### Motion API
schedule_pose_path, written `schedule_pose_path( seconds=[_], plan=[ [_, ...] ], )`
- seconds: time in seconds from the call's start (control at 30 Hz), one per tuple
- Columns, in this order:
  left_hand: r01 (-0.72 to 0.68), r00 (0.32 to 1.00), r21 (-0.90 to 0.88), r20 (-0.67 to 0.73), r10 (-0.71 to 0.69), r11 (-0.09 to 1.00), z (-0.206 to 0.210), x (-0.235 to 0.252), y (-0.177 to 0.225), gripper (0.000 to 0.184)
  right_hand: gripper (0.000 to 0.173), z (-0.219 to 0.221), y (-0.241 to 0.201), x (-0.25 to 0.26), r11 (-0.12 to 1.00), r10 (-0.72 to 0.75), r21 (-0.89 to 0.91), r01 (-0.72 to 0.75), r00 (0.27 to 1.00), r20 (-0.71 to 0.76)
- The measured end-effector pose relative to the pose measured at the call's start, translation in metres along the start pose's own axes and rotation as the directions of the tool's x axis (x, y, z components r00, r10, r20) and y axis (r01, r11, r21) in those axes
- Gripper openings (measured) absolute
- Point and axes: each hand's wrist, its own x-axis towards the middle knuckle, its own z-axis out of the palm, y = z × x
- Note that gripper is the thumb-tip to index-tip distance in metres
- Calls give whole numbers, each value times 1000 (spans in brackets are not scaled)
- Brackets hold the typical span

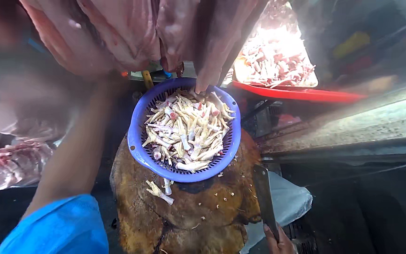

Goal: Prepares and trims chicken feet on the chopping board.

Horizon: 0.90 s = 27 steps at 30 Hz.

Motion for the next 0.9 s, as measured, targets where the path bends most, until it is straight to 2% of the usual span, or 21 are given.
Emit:
schedule_pose_path(
  seconds=[0.1, 0.17, 0.2, 0.27, 0.3, 0.33, 0.4, 0.5, 0.6, 0.7, 0.77, 0.83, 0.9],
  plan=[
    [-163, 982, -97, -117, 151, 982, -45, -94, 33, 38, 43, 4, 1, -2, 1000, -25, 4, 26, 999, -40],
    [-295, 956, -128, -53, 290, 947, -63, -153, 73, 30, 46, 5, 4, -3, 1000, -23, 16, 25, 997, -77],
    [-375, 926, -134, -14, 377, 917, -62, -173, 91, 33, 47, 6, 8, -3, 999, -30, 17, 32, 995, -96],
    [-557, 827, -114, 17, 562, 823, -53, -188, 115, 47, 48, 8, 11, 2, 998, -56, 26, 59, 994, -99],
    [-638, 767, -93, 18, 642, 765, -45, -185, 122, 49, 48, 7, 13, 4, 997, -67, 22, 69, 995, -79],
    [-689, 722, -74, 20, 692, 721, -37, -181, 127, 44, 48, 5, 15, 4, 997, -71, 16, 72, 996, -48],
    [-708, 706, -58, -25, 707, 704, -24, -176, 128, 31, 47, 0, 19, 3, 998, -63, 14, 63, 998, 7],
    [-627, 774, -89, -182, 607, 774, -29, -186, 115, 23, 46, -1, 25, 3, 996, -82, 41, 81, 996, 21],
    [-550, 802, -239, -420, 425, 800, -52, -224, 102, 42, 46, 6, 24, 3, 989, -132, 64, 134, 991, -25],
    [-500, 821, -399, -500, 275, 768, -58, -280, 108, 43, 45, 13, 28, -5, 976, -199, 69, 205, 977, -78],
    [-428, 870, -599, -476, 129, 677, -55, -328, 128, 43, 44, 15, 32, -15, 962, -239, 110, 252, 964, -114],
    [-305, 939, -830, -345, -1, 468, -45, -384, 152, 35, 44, 10, 28, -37, 935, -279, 205, 289, 957, -79],
    [-150, 987, -949, -159, -13, 276, -6, -438, 163, 23, 42, 4, 28, -66, 912, -306, 298, 283, 951, 32]
  ],
)
